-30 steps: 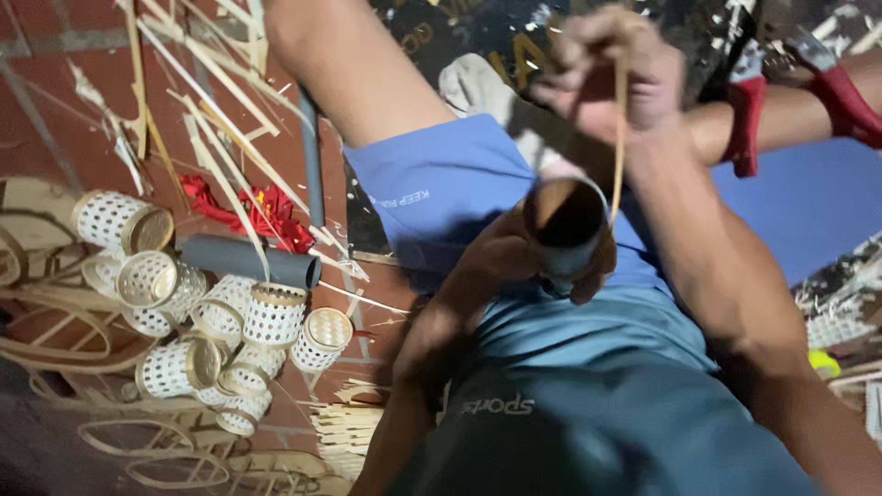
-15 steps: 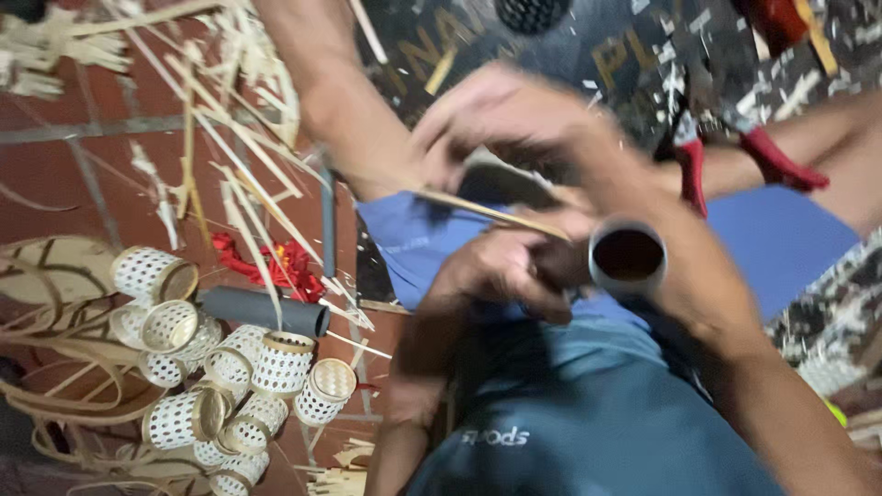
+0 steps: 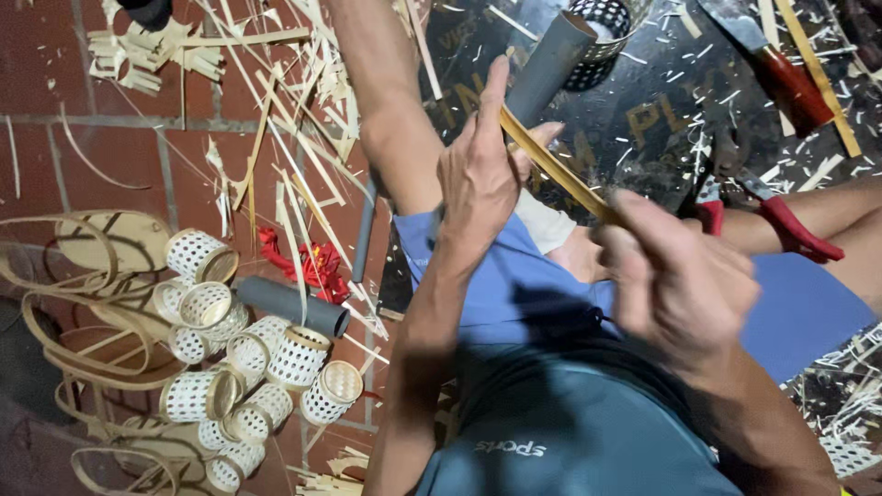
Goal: The person sits on the floor and works thin bamboo strips: they bend and flex a strip, shave its edge with a knife, and wrap the strip around a gray cylindrical form, pressing it into place. Finished perforated bamboo baskets and scrap strips lie around them on the floor.
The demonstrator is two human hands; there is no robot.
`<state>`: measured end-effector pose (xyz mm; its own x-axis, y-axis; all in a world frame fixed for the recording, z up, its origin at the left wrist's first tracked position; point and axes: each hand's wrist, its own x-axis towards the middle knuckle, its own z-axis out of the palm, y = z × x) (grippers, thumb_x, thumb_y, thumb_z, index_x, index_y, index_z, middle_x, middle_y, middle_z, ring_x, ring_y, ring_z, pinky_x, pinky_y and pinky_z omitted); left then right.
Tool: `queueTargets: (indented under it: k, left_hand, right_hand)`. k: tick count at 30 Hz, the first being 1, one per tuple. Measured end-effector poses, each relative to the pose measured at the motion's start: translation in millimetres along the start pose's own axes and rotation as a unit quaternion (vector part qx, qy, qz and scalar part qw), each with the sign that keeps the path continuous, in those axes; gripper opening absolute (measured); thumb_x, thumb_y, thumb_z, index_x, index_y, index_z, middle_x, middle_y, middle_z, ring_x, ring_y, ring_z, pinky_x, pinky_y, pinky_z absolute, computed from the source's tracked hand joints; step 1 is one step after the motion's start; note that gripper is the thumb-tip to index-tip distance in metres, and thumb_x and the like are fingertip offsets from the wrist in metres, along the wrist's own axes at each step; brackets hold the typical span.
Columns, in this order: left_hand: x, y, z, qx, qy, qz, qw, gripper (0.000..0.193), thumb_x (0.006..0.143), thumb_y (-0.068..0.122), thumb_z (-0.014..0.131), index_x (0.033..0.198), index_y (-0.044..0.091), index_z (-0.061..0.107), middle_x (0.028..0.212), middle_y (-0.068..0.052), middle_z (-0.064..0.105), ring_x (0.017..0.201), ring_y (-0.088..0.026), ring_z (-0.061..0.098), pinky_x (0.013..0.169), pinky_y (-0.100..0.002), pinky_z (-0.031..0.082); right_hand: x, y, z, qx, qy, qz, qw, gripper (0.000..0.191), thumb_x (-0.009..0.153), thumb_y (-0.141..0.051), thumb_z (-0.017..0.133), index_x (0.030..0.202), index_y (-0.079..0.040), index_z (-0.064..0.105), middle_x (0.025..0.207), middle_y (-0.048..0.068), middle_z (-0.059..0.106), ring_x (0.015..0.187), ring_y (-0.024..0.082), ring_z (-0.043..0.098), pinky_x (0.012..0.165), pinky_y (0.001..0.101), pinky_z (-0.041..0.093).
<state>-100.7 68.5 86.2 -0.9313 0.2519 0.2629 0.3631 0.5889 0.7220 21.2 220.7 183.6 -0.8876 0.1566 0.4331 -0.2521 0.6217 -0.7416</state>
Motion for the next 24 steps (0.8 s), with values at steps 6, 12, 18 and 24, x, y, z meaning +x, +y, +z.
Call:
queueTargets:
  k: [6,12,18,24]
  left_hand:
    - [-25,1,2,-0.382,-0.222,-0.139,0.886,0.038,0.093,0.015,0.084,0.122,0.002,0.064,0.105,-0.005,0.071,0.094,-0.012,0.063,0.082,-0.03,0.057]
    - [-61,16,-3,-0.599,-0.361,-0.276,0.659,0.032,0.091,0.009,0.08,0.116,-0.004,0.065,0.089,-0.009,0.068,0.075,-0.014,0.063,0.069,-0.03,0.053]
    - [-78,54,-11,-0.696,-0.448,-0.273,0.49,0.036,0.091,0.015,0.081,0.114,-0.002,0.06,0.091,-0.009,0.063,0.074,-0.015,0.061,0.069,-0.031,0.052]
    - [-73,49,-3,-0.659,-0.562,-0.144,0.479,0.056,0.091,0.021,0.083,0.132,0.003,0.049,0.111,-0.013,0.061,0.092,-0.022,0.063,0.08,-0.035,0.054]
  right_hand:
    - [-55,50,-32,0.14,0.051,0.172,0.974,0.017,0.113,-0.008,0.064,0.119,0.008,0.064,0.082,0.015,0.067,0.064,0.018,0.064,0.06,0.0254,0.054]
    - [-92,148,-40,0.367,0.032,0.206,0.907,0.028,0.107,-0.023,0.069,0.106,0.005,0.066,0.084,0.014,0.066,0.057,0.013,0.058,0.053,0.0228,0.048]
    - [-39,181,36,0.718,-0.12,0.107,0.677,0.033,0.1,-0.03,0.071,0.103,0.002,0.064,0.084,0.009,0.063,0.061,0.011,0.053,0.055,0.0225,0.043]
    - [-12,100,117,0.887,-0.265,-0.101,0.363,0.038,0.096,-0.036,0.073,0.103,-0.001,0.06,0.086,0.004,0.059,0.066,0.01,0.05,0.057,0.0227,0.041]
